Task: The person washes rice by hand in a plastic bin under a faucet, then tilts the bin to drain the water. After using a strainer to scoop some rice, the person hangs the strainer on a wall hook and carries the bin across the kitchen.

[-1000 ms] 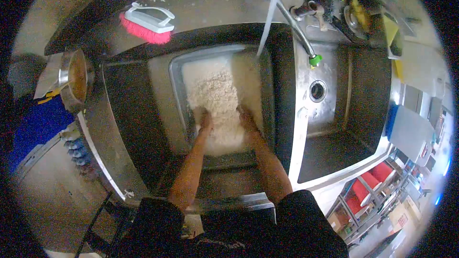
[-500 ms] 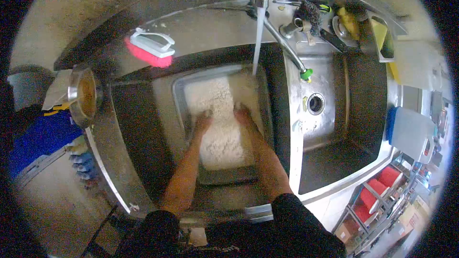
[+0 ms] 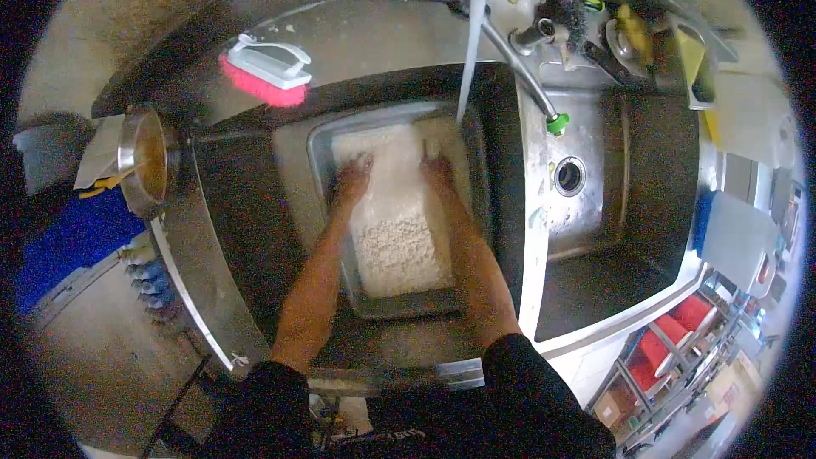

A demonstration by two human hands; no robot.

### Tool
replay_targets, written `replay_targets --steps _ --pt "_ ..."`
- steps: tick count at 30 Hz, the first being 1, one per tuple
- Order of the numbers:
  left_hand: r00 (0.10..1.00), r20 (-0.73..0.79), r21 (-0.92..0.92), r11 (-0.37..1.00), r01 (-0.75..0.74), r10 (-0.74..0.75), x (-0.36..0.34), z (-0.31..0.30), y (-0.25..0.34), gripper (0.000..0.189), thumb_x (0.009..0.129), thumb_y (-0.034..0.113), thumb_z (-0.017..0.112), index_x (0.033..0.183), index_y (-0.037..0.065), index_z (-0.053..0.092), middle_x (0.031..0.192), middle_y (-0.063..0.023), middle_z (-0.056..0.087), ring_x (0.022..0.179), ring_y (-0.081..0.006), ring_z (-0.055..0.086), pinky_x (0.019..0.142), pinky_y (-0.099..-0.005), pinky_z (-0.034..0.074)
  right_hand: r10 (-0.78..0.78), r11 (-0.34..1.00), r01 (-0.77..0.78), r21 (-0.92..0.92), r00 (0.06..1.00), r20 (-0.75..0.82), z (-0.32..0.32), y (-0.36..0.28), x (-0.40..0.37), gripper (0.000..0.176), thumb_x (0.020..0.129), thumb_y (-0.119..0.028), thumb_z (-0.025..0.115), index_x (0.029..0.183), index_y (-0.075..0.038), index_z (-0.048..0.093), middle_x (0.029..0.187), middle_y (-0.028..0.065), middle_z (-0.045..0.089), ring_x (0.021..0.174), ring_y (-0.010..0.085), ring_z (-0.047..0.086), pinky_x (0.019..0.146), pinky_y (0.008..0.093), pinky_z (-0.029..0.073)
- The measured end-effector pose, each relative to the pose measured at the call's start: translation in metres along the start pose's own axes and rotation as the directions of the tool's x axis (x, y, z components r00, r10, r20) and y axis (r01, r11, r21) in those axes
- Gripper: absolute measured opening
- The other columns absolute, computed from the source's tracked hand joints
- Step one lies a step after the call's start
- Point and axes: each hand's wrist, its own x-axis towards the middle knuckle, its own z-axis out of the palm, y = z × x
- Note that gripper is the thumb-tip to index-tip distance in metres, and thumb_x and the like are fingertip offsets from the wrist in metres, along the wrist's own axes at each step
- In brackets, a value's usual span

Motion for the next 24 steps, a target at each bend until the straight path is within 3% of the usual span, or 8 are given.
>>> replay_targets --steps 2,7,11,14,16,20,21,24 --pt "0.991 0.136 0.053 0.999 0.008 -0.015 -0.010 0.023 -0.005 0.042 0.089 0.026 0.050 0.126 0.006 0.049 0.121 -0.0201 0.053 0.113 -0.0358 0.049 0.098 -0.0472 0.037 -0.229 0.973 0.228 -0.028 0.964 -0.136 0.128 0.134 -0.003 0.041 0.089 -0.019 0.047 0.125 0.001 0.050 0.120 0.0216 0.054 0.112 0.0358 0.051 0.098 0.0421 0.039" --pt "0.984 0.173 -0.006 0.999 0.050 -0.048 -0.058 0.012 0.030 0.039 0.087 0.022 0.054 0.121 0.004 0.052 0.121 -0.0201 0.052 0.115 -0.0368 0.047 0.099 -0.0468 0.035 0.004 0.990 0.062 -0.124 0.883 0.469 -0.023 -0.030 -0.084 0.044 0.087 -0.023 0.050 0.124 0.000 0.050 0.120 0.0215 0.054 0.112 0.0357 0.050 0.098 0.0423 0.038" --pt "0.850 -0.527 -0.074 0.996 -0.047 0.001 -0.021 -0.073 0.058 0.036 0.085 0.019 0.057 0.117 0.002 0.054 0.122 -0.0202 0.052 0.117 -0.0376 0.045 0.100 -0.0465 0.034 -0.012 1.000 0.011 0.005 0.972 0.235 -0.095 -0.047 -0.046 0.046 0.085 -0.025 0.053 0.124 0.000 0.050 0.120 0.0214 0.054 0.113 0.0356 0.050 0.099 0.0424 0.038" --pt "0.895 -0.443 -0.220 0.974 -0.049 -0.055 0.032 -0.020 0.002 0.039 0.087 0.023 0.053 0.119 0.000 0.051 0.117 -0.0215 0.055 0.112 -0.0412 0.049 0.098 -0.0458 0.038 -0.007 1.000 0.009 -0.025 0.997 0.080 -0.096 -0.036 0.020 0.048 0.084 -0.027 0.055 0.124 0.000 0.050 0.121 0.0213 0.054 0.113 0.0355 0.049 0.099 0.0425 0.038" --pt "0.998 0.044 -0.006 0.999 0.045 -0.044 0.051 0.009 -0.020 0.043 0.090 0.024 0.047 0.124 -0.002 0.047 0.111 -0.0241 0.058 0.104 -0.0444 0.054 0.092 -0.0474 0.043 -0.008 0.997 0.012 -0.082 0.999 0.048 -0.074 -0.024 0.035 0.050 0.083 -0.029 0.056 0.124 0.000 0.050 0.121 0.0213 0.053 0.114 0.0355 0.049 0.099 0.0426 0.037" --pt "0.949 -0.279 -0.082 0.981 -0.178 0.149 -0.004 0.050 -0.019 0.040 0.092 0.020 0.039 0.124 -0.002 0.047 0.108 -0.0263 0.057 0.092 -0.0419 0.057 0.080 -0.0510 0.047 -0.049 0.982 0.076 -0.174 0.987 0.156 -0.040 -0.015 -0.006 0.052 0.082 -0.031 0.058 0.123 0.000 0.050 0.121 0.0212 0.053 0.114 0.0354 0.049 0.099 0.0427 0.037" --pt "0.974 0.080 0.108 0.970 -0.219 0.211 -0.014 0.068 -0.033 0.040 0.091 0.018 0.040 0.128 0.003 0.045 0.114 -0.0249 0.054 0.095 -0.0409 0.056 0.081 -0.0506 0.047 -0.055 0.979 0.095 -0.179 0.975 0.217 -0.042 -0.017 -0.022 0.053 0.081 -0.032 0.059 0.123 0.000 0.050 0.122 0.0212 0.053 0.114 0.0354 0.049 0.100 0.0427 0.037" --pt "0.997 0.070 0.083 0.996 -0.029 0.023 -0.050 0.022 0.012 0.044 0.086 0.010 0.044 0.130 0.007 0.044 0.123 -0.0219 0.051 0.106 -0.0389 0.052 0.093 -0.0475 0.042 -0.033 0.983 0.103 -0.154 0.915 0.401 -0.075 -0.032 -0.059 0.055 0.080 -0.034 0.061 0.123 0.000 0.050 0.122 0.0211 0.053 0.115 0.0353 0.048 0.100 0.0428 0.037"
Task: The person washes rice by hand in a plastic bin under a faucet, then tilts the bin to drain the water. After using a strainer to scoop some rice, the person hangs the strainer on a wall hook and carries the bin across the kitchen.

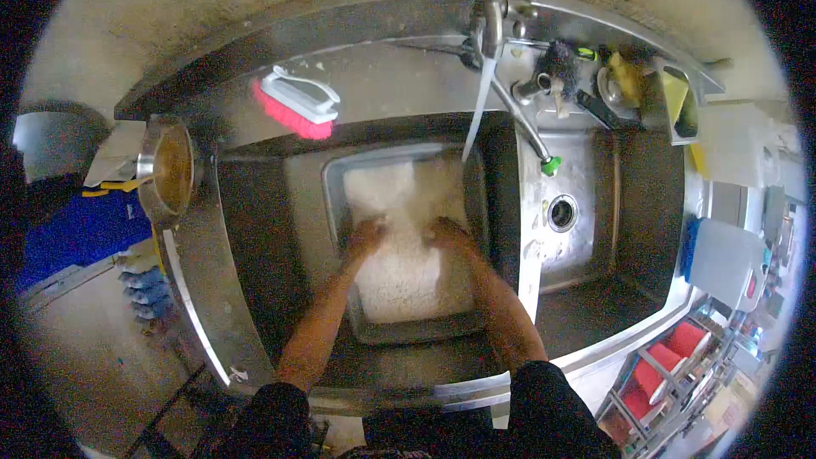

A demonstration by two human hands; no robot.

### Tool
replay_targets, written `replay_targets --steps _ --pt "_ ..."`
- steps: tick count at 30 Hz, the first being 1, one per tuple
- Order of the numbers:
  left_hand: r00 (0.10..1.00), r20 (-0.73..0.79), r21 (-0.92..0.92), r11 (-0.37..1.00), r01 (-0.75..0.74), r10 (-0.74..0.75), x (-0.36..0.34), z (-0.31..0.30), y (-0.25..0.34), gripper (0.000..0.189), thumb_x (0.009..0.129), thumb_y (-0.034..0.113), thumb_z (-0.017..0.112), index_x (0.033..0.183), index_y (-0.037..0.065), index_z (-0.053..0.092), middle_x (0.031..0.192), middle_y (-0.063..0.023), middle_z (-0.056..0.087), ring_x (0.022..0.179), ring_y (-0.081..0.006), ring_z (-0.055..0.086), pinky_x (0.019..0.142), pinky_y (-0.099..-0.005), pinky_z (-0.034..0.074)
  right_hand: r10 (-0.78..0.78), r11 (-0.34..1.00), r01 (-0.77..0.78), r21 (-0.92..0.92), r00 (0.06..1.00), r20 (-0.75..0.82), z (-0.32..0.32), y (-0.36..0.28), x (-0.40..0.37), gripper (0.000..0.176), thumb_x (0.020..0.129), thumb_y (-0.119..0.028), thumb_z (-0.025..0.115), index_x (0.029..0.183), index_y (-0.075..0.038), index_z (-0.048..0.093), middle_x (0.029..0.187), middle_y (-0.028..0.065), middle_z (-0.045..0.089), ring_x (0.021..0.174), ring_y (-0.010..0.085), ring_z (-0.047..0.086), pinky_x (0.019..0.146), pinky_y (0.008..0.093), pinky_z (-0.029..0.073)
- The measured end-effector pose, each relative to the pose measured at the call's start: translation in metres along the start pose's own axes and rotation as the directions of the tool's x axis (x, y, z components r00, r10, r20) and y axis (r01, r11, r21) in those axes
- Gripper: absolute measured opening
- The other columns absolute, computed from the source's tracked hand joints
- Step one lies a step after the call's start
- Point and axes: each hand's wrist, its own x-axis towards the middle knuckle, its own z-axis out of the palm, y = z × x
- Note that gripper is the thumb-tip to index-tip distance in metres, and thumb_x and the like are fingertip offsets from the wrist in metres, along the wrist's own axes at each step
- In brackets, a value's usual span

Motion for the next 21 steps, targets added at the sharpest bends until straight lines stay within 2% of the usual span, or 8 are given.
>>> replay_targets --steps 2,4,5,8,12,15,17,21 --pt "0.983 -0.047 -0.310 0.938 0.155 -0.178 -0.005 -0.048 0.013 0.049 0.082 0.002 0.046 0.130 0.008 0.044 0.131 -0.0206 0.044 0.120 -0.0366 0.044 0.100 -0.0450 0.038 0.013 0.999 -0.011 0.044 0.999 -0.034 -0.030 -0.009 0.001 0.057 0.079 -0.035 0.062 0.123 0.000 0.051 0.122 0.0210 0.053 0.115 0.0352 0.048 0.100 0.0429 0.036" --pt "0.953 -0.293 -0.221 0.975 0.010 -0.077 0.024 -0.087 0.011 0.048 0.081 0.000 0.045 0.129 0.004 0.044 0.135 -0.0225 0.038 0.131 -0.0348 0.029 0.105 -0.0446 0.031 0.019 0.997 -0.007 0.077 0.986 -0.166 -0.059 -0.010 0.030 0.058 0.079 -0.037 0.063 0.122 -0.001 0.051 0.122 0.0210 0.053 0.115 0.0352 0.048 0.100 0.0430 0.036" --pt "0.857 -0.516 -0.036 0.999 -0.010 -0.010 0.067 -0.002 -0.034 0.044 0.081 0.004 0.047 0.125 0.000 0.046 0.129 -0.0258 0.043 0.123 -0.0369 0.039 0.102 -0.0458 0.035 0.021 0.997 -0.006 0.071 0.976 -0.217 -0.066 -0.008 0.052 0.059 0.078 -0.037 0.064 0.122 -0.001 0.051 0.122 0.0210 0.053 0.116 0.0352 0.048 0.100 0.0430 0.036" --pt "0.981 0.029 -0.138 0.971 0.193 -0.191 0.098 0.008 -0.054 0.038 0.083 0.010 0.049 0.118 -0.002 0.050 0.114 -0.0283 0.053 0.108 -0.0408 0.052 0.092 -0.0480 0.041 0.032 0.999 -0.021 0.041 0.959 -0.282 -0.046 -0.002 0.084 0.061 0.077 -0.039 0.066 0.122 -0.001 0.051 0.123 0.0209 0.052 0.116 0.0351 0.048 0.101 0.0431 0.036" --pt "0.977 0.196 -0.161 0.980 0.120 -0.087 0.035 -0.006 -0.002 0.043 0.090 0.016 0.038 0.130 -0.001 0.041 0.108 -0.0289 0.056 0.097 -0.0404 0.057 0.084 -0.0499 0.046 -0.030 0.999 0.032 0.005 0.970 -0.239 0.011 -0.016 0.044 0.064 0.075 -0.042 0.068 0.122 -0.001 0.051 0.123 0.0208 0.052 0.117 0.0350 0.047 0.101 0.0432 0.035" --pt "0.974 -0.122 -0.412 0.902 0.125 -0.191 -0.031 -0.004 0.043 0.035 0.090 0.020 0.046 0.118 0.001 0.054 0.113 -0.0232 0.057 0.105 -0.0394 0.054 0.089 -0.0480 0.044 -0.083 0.992 0.101 0.076 0.974 -0.212 0.030 -0.036 -0.010 0.067 0.074 -0.044 0.070 0.121 -0.001 0.051 0.123 0.0208 0.052 0.117 0.0350 0.047 0.101 0.0433 0.035" --pt "0.928 -0.333 -0.001 0.984 0.177 -0.167 -0.080 0.018 0.069 0.038 0.091 0.021 0.048 0.125 0.005 0.050 0.126 -0.0201 0.050 0.118 -0.0384 0.045 0.099 -0.0516 0.034 -0.109 0.980 0.144 0.138 0.967 -0.228 0.037 -0.050 -0.052 0.068 0.073 -0.046 0.071 0.121 -0.001 0.051 0.124 0.0207 0.052 0.117 0.0349 0.047 0.102 0.0434 0.035" --pt "0.946 -0.254 -0.086 0.979 0.186 -0.202 -0.121 0.002 0.107 0.055 0.093 0.040 0.041 0.139 0.010 0.035 0.145 -0.0218 0.026 0.136 -0.0381 0.021 0.109 -0.0562 0.009 -0.031 0.997 0.031 0.068 1.000 -0.003 0.035 -0.047 -0.075 0.065 0.077 -0.041 0.066 0.125 -0.002 0.047 0.129 0.0215 0.045 0.120 0.0378 0.042 0.103 0.0479 0.030"
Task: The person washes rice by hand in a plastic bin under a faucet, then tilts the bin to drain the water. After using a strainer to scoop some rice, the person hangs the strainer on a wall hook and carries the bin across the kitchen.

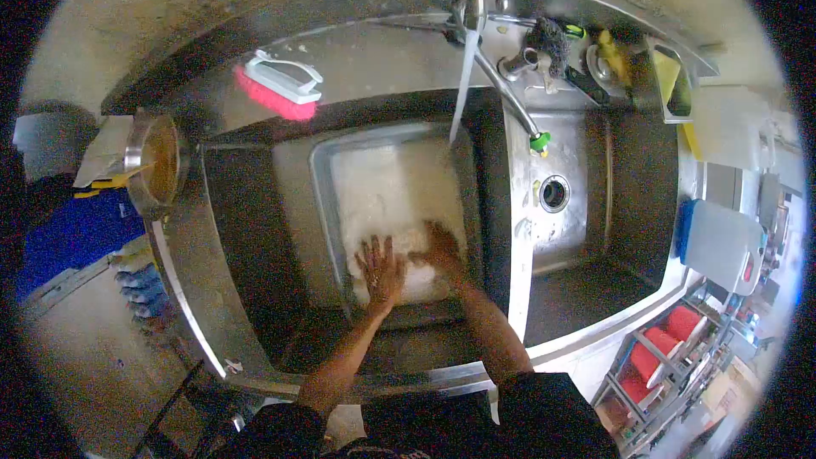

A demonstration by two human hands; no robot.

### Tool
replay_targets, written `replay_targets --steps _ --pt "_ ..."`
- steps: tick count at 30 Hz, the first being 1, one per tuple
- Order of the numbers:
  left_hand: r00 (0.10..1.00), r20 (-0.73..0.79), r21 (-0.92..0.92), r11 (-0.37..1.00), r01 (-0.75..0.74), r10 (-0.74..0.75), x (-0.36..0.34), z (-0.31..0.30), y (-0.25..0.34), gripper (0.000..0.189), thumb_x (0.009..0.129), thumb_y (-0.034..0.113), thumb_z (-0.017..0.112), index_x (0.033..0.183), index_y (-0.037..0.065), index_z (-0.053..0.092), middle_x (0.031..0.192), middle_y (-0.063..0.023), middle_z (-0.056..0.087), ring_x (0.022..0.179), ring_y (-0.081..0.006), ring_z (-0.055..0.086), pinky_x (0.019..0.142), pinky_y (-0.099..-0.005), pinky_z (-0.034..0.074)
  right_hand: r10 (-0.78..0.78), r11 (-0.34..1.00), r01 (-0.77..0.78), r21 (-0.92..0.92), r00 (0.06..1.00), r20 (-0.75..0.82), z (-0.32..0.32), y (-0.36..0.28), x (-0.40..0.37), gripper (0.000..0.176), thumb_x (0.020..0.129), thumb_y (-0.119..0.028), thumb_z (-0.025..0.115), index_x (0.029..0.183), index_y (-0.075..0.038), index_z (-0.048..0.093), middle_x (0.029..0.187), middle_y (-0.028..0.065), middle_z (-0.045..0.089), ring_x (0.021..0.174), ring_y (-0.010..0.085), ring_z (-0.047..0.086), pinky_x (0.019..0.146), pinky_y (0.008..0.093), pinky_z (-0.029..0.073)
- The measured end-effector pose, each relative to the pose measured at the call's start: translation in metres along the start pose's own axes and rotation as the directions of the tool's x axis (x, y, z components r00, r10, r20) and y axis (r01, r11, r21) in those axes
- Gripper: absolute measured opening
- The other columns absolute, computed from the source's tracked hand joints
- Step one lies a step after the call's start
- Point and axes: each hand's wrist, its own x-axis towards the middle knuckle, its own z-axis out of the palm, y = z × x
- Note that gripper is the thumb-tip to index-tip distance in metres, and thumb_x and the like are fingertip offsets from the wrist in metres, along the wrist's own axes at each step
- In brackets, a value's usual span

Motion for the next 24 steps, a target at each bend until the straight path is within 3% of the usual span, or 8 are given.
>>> replay_targets --steps 2,4,8,11,14,15,21,24 --pt "0.986 0.159 0.050 0.997 -0.067 0.058 0.008 0.010 -0.007 0.066 0.092 0.054 0.037 0.141 0.010 0.032 0.146 -0.0195 0.025 0.138 -0.0358 0.016 0.110 -0.0567 0.006 0.062 0.997 -0.057 -0.057 0.995 0.081 -0.006 0.020 0.033 0.063 0.079 -0.038 0.064 0.127 -0.002 0.044 0.132 0.0219 0.041 0.121 0.0392 0.040 0.103 0.0501 0.028" --pt "0.894 0.443 -0.128 0.992 -0.010 0.066 0.064 0.010 -0.028 0.057 0.089 0.045 0.046 0.133 0.010 0.042 0.134 -0.0151 0.044 0.123 -0.0306 0.042 0.102 -0.0620 0.021 0.082 0.992 -0.076 -0.103 0.995 0.056 -0.009 0.030 0.070 0.062 0.080 -0.036 0.061 0.129 -0.003 0.042 0.135 0.0223 0.037 0.123 0.0406 0.038 0.104 0.0523 0.026" --pt "0.722 0.682 -0.147 0.989 -0.021 0.117 0.162 0.039 -0.096 0.050 0.089 0.040 0.046 0.130 0.009 0.046 0.131 -0.0186 0.047 0.121 -0.0359 0.043 0.099 -0.0621 0.026 -0.010 0.949 -0.074 -0.307 0.964 -0.264 -0.007 -0.010 0.076 0.060 0.084 -0.031 0.056 0.134 -0.003 0.038 0.140 0.0231 0.030 0.125 0.0435 0.034 0.105 0.0568 0.021" --pt "0.755 0.655 0.043 0.997 -0.062 0.018 0.167 0.049 -0.095 0.046 0.090 0.036 0.046 0.127 0.009 0.050 0.128 -0.0212 0.048 0.119 -0.0399 0.044 0.097 -0.0622 0.029 -0.067 0.949 0.007 -0.316 0.982 -0.178 -0.011 -0.031 0.025 0.059 0.085 -0.029 0.054 0.135 -0.004 0.036 0.142 0.0233 0.028 0.127 0.0445 0.032 0.105 0.0584 0.020" --pt "0.987 -0.120 0.136 0.987 -0.088 0.104 0.095 0.038 -0.050 0.042 0.090 0.032 0.046 0.124 0.008 0.053 0.126 -0.0239 0.050 0.117 -0.0439 0.045 0.095 -0.0622 0.032 0.043 0.984 -0.005 -0.180 0.977 0.207 -0.024 0.010 0.029 0.060 0.085 -0.032 0.055 0.135 -0.004 0.037 0.141 0.0226 0.030 0.127 0.0433 0.033 0.106 0.0566 0.021" --pt "0.997 -0.032 0.069 0.995 0.068 -0.066 0.071 0.016 -0.020 0.055 0.090 0.030 0.048 0.140 0.011 0.034 0.144 -0.0239 0.027 0.127 -0.0474 0.031 0.100 -0.0611 0.027 0.063 0.988 -0.023 -0.153 0.964 0.257 -0.032 0.023 0.040 0.061 0.084 -0.032 0.056 0.135 -0.004 0.038 0.141 0.0224 0.031 0.127 0.0429 0.033 0.106 0.0560 0.021" --pt "0.880 0.476 0.002 1.000 0.011 -0.010 0.053 0.073 -0.072 0.054 0.090 0.031 0.048 0.138 0.011 0.036 0.138 -0.0229 0.036 0.124 -0.0442 0.037 0.097 -0.0596 0.032 0.001 0.865 -0.166 -0.474 0.944 -0.329 -0.015 -0.019 0.078 0.063 0.083 -0.037 0.058 0.134 -0.005 0.040 0.138 0.0210 0.037 0.127 0.0404 0.034 0.106 0.0523 0.024" --pt "0.851 0.524 0.002 0.998 -0.061 0.051 0.139 0.078 -0.096 0.053 0.089 0.031 0.048 0.137 0.010 0.038 0.136 -0.0226 0.039 0.121 -0.0434 0.039 0.095 -0.0592 0.033 -0.013 0.887 -0.054 -0.458 0.990 -0.142 0.006 -0.005 0.063 0.055 0.084 -0.032 0.056 0.131 -0.006 0.044 0.133 0.0211 0.043 0.121 0.0396 0.041 0.102 0.0488 0.032"
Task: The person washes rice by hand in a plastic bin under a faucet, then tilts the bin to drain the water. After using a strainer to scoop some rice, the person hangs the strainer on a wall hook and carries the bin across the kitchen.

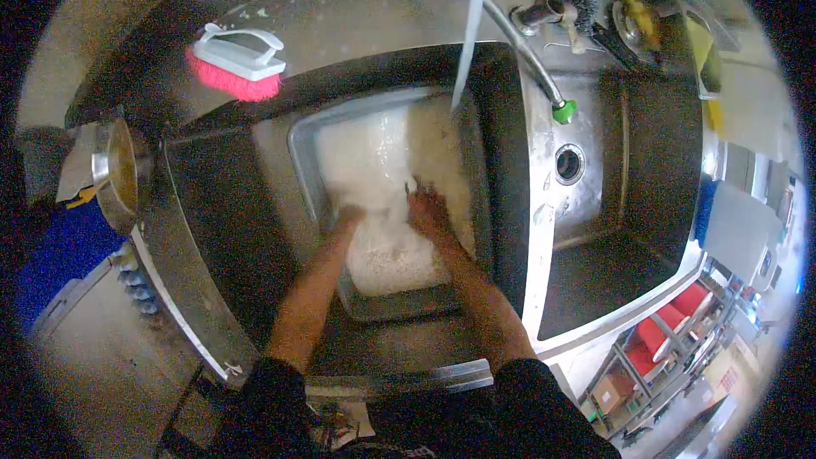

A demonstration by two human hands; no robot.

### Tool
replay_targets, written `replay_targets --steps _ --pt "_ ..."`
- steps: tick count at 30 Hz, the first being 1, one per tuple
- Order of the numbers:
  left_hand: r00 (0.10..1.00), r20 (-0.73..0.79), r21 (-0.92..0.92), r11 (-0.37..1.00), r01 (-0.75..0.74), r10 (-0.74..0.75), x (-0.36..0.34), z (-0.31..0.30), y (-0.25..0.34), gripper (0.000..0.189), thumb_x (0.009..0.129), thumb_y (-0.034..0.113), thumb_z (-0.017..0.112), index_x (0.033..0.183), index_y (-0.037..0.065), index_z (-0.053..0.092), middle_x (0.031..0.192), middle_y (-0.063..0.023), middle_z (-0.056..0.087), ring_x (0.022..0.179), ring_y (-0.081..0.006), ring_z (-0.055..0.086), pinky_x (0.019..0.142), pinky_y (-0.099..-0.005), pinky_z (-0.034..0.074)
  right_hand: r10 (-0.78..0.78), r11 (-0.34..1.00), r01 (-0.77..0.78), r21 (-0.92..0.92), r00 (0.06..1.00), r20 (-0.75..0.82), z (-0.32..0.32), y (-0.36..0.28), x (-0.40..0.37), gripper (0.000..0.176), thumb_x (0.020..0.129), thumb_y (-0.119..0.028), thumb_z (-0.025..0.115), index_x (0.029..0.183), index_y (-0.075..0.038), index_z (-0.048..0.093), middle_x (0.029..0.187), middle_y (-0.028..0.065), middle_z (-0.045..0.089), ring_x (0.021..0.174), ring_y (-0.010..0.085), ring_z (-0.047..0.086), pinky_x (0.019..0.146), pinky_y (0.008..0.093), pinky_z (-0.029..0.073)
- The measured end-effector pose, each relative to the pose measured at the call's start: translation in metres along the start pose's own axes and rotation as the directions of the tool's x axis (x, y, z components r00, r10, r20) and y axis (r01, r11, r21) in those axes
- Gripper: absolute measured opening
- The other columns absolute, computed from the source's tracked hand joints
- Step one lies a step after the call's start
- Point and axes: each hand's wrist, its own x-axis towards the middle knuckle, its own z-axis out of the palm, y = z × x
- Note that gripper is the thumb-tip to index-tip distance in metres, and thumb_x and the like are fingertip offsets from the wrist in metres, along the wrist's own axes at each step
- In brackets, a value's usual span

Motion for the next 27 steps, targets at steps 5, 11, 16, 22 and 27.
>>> replay_targets --steps 5,11,16,22,27 --pt "0.998 0.066 0.211 0.977 -0.013 -0.001 -0.001 -0.026 0.022 0.050 0.089 0.031 0.047 0.134 0.008 0.042 0.133 -0.0222 0.044 0.118 -0.0422 0.044 0.093 -0.0585 0.036 -0.041 0.969 -0.023 0.246 0.967 0.253 0.004 0.044 0.034 0.047 0.086 -0.027 0.053 0.129 -0.008 0.047 0.131 0.0212 0.045 0.116 0.0382 0.046 0.098 0.0469 0.038" --pt "0.905 -0.425 0.007 1.000 0.014 -0.010 -0.133 0.008 0.075 0.040 0.092 0.030 0.045 0.121 0.005 0.054 0.132 -0.0217 0.045 0.119 -0.0416 0.042 0.100 -0.0586 0.030 0.065 0.996 -0.054 0.067 0.983 -0.174 -0.033 -0.013 0.006 0.049 0.087 -0.031 0.052 0.130 -0.008 0.046 0.133 0.0208 0.043 0.120 0.0368 0.042 0.100 0.0484 0.034" --pt "0.997 0.067 -0.047 0.999 -0.024 0.027 -0.080 0.025 0.031 0.041 0.090 0.031 0.047 0.121 0.006 0.055 0.131 -0.0213 0.046 0.119 -0.0406 0.042 0.099 -0.0572 0.030 -0.003 0.979 -0.068 0.190 0.936 0.353 0.021 0.002 -0.046 0.050 0.087 -0.033 0.052 0.131 -0.009 0.045 0.135 0.0205 0.042 0.123 0.0356 0.039 0.102 0.0496 0.031" --pt "0.980 0.199 -0.022 1.000 0.003 0.001 -0.007 -0.037 0.013 0.041 0.088 0.032 0.049 0.120 0.008 0.056 0.130 -0.0208 0.046 0.119 -0.0393 0.043 0.099 -0.0555 0.031 0.021 0.968 -0.077 0.238 0.974 0.227 0.001 0.036 0.038 0.052 0.088 -0.037 0.051 0.132 -0.010 0.044 0.137 0.0201 0.039 0.127 0.0341 0.036 0.104 0.0511 0.027" --pt "0.919 -0.387 0.095 0.989 0.113 -0.068 -0.087 -0.057 0.072 0.055 0.088 0.027 0.048 0.139 0.014 0.033 0.141 -0.0200 0.034 0.131 -0.0389 0.029 0.103 -0.0555 0.027 0.068 0.991 -0.044 0.123 0.977 -0.204 -0.055 -0.008 -0.012 0.053 0.088 -0.039 0.050 0.132 -0.011 0.043 0.139 0.0198 0.038 0.130 0.0329 0.033 0.106 0.0523 0.024"
